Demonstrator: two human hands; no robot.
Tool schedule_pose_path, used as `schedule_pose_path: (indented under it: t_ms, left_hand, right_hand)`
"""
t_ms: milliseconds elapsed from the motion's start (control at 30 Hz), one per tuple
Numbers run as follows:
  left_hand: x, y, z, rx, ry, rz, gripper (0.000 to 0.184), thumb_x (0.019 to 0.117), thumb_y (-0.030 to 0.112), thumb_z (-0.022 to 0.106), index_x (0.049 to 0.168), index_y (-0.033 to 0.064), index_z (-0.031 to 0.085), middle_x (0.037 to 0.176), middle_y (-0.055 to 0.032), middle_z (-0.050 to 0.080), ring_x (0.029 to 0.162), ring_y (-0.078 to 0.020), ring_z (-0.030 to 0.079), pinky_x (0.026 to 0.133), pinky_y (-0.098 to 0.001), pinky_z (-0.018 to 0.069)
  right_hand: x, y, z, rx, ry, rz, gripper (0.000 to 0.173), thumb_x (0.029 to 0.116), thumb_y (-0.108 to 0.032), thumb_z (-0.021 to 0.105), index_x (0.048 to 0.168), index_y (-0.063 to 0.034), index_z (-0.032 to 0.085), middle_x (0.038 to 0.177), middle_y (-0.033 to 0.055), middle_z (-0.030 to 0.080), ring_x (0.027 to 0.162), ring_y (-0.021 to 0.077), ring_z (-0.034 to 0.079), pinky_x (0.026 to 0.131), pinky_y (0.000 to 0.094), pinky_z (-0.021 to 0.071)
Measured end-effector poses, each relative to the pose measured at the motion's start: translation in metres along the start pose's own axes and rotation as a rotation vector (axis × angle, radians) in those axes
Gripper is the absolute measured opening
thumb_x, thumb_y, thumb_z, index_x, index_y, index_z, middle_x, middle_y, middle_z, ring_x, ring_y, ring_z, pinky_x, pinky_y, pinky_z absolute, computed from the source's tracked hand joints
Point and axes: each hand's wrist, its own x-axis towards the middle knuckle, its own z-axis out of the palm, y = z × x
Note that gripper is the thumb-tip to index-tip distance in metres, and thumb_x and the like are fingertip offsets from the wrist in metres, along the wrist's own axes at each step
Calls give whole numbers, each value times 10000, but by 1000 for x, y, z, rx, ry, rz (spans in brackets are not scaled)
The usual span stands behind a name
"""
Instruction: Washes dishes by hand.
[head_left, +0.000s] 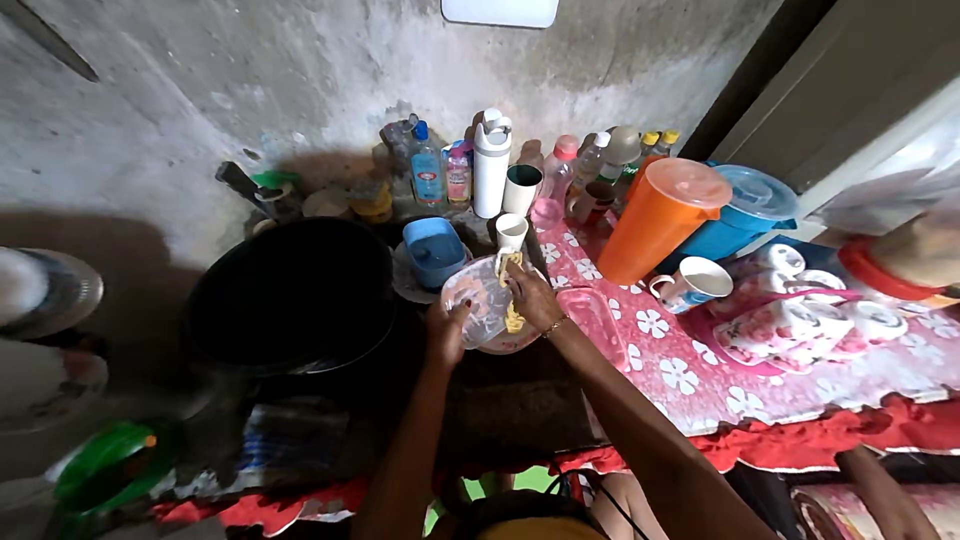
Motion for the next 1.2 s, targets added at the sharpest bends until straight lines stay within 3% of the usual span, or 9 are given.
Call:
schedule_pose_path:
  t_ms: [233, 367, 600, 700, 800, 900, 1000, 1100, 1200]
  left_hand:
    - [1, -2, 8, -204, 105, -59, 358, 1006, -74, 455, 1364, -91, 453, 1138, -173, 645, 900, -165, 695, 787, -330, 609]
    - [-1, -3, 26, -367, 95, -149, 272, 1081, 35, 389, 1321, -44, 487, 1020, -115, 678, 833, -154, 701, 739, -339, 616]
    - [12, 5, 36, -450, 109, -232, 389, 1130, 332, 303, 1283, 54, 528, 974, -62, 655, 849, -125, 663, 742, -329, 579]
    - [6, 3, 28, -437, 37, -228, 418, 1136, 330, 245, 1321, 60, 505, 1026, -73, 672, 893, -139, 681, 778, -344, 594]
    - [-2, 2, 27, -432, -74, -170, 466, 1139, 286, 174, 1453, 48, 422, 1195, -109, 676, 999, -172, 698, 854, -369, 602]
    - [1, 3, 27, -441, -29, -160, 455, 1139, 292, 187, 1376, 45, 486, 1085, -77, 703, 912, -144, 704, 794, -336, 607]
    - [4, 2, 27, -396, 65, -180, 397, 1139, 289, 233, 1249, 39, 521, 934, -51, 652, 823, -112, 667, 730, -311, 584]
    - [-1, -4, 31, -391, -23, -173, 382, 1137, 240, 259, 1385, 29, 459, 1082, -84, 670, 950, -135, 680, 833, -339, 592]
    - [-13, 5, 43, -250, -105, -187, 325, 1109, 114, 366, 1375, -45, 464, 1118, -127, 666, 956, -145, 681, 850, -339, 592]
  right_hand:
    - [10, -10, -33, 27, 203, 23, 422, 1010, -18, 544, 1426, -68, 598, 1393, 339, 555, 1205, 512, 608, 994, 620, 503]
    - [24, -23, -44, 327, 472, -14, 398, 1091, -119, 442, 1463, 13, 494, 1367, 303, 570, 1200, 434, 605, 1012, 565, 487]
    - [-23, -54, 22, 148, -53, 23, 609, 1060, -370, 500, 1577, -65, 396, 1478, 251, 543, 1419, 412, 474, 1203, 577, 315]
    - [-14, -37, 26, 59, 2, -8, 587, 1077, -385, 459, 1595, -118, 383, 1570, 221, 456, 1518, 419, 321, 1237, 631, 192]
    - [10, -11, 12, 46, 114, 159, 625, 1095, -329, 433, 1631, -70, 244, 1610, 282, 349, 1492, 482, 331, 1180, 654, 297]
    - [-7, -30, 14, 11, 60, 124, 653, 1089, -311, 431, 1630, -21, 208, 1523, 302, 464, 1434, 465, 431, 1175, 613, 327]
    - [-31, -48, 36, 44, 56, -76, 617, 1060, -319, 482, 1608, -71, 340, 1547, 263, 467, 1515, 448, 314, 1245, 641, 152]
    - [-17, -30, 24, 104, 162, 90, 643, 1062, -335, 516, 1620, -89, 314, 1616, 269, 354, 1478, 473, 362, 1181, 651, 287]
    - [-1, 0, -4, 296, 322, 262, 572, 1067, -244, 535, 1570, -32, 364, 1422, 293, 555, 1275, 458, 576, 1075, 616, 446]
